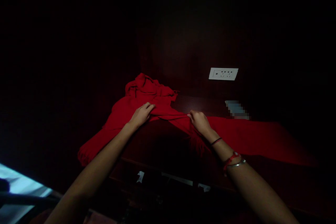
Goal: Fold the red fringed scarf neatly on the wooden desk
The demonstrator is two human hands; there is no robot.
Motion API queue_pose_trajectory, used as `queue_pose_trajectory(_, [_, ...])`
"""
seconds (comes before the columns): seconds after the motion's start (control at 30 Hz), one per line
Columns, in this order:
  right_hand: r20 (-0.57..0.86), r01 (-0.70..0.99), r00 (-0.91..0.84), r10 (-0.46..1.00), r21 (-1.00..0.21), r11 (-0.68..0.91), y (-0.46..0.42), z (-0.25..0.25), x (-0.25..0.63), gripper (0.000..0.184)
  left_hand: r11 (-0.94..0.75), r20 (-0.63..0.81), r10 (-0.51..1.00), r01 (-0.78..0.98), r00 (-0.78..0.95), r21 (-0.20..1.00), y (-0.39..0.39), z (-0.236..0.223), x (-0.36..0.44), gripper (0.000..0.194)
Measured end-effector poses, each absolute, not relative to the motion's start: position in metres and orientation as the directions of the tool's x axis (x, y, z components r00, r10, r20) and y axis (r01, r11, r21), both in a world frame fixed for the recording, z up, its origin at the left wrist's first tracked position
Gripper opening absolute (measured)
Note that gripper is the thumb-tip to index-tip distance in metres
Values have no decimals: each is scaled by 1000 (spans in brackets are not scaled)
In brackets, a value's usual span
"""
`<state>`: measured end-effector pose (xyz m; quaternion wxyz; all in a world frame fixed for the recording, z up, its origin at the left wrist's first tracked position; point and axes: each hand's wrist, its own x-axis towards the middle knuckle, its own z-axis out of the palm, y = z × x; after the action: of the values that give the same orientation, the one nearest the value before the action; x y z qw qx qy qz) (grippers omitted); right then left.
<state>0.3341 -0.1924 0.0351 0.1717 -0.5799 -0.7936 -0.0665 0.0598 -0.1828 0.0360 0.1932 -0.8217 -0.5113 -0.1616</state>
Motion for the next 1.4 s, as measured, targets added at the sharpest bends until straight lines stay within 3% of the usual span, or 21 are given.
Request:
queue_pose_trajectory(0.13, [279,934,-295,914,-119,338,-189,31,338,19,-523,216,808,836,548,-165,-183,54,65,24])
queue_pose_trajectory(0.37, [449,764,-589,673,35,645,-206,39,305,42,-622,98,771,777,629,-93,-198,85,67,23])
queue_pose_trajectory(0.53, [418,743,-628,657,68,666,-201,39,284,17,-686,122,711,721,693,-99,-205,90,51,25])
queue_pose_trajectory(0.77, [458,715,-606,650,-42,697,-205,32,281,25,-427,115,871,850,479,-308,-218,86,14,24])
queue_pose_trajectory(1.0, [387,798,-554,737,-7,603,-217,37,278,26,-266,234,921,941,313,-210,-219,63,-3,36])
queue_pose_trajectory(1.13, [417,832,-492,764,-35,554,-216,40,279,27,-163,342,908,955,243,-247,-223,74,1,31])
queue_pose_trajectory(1.27, [469,858,-372,801,-156,489,-207,44,291,28,-102,253,951,955,176,-279,-222,76,10,30])
queue_pose_trajectory(1.4, [420,904,-264,869,-206,374,-194,44,313,27,-66,232,965,969,123,-239,-212,70,-6,31])
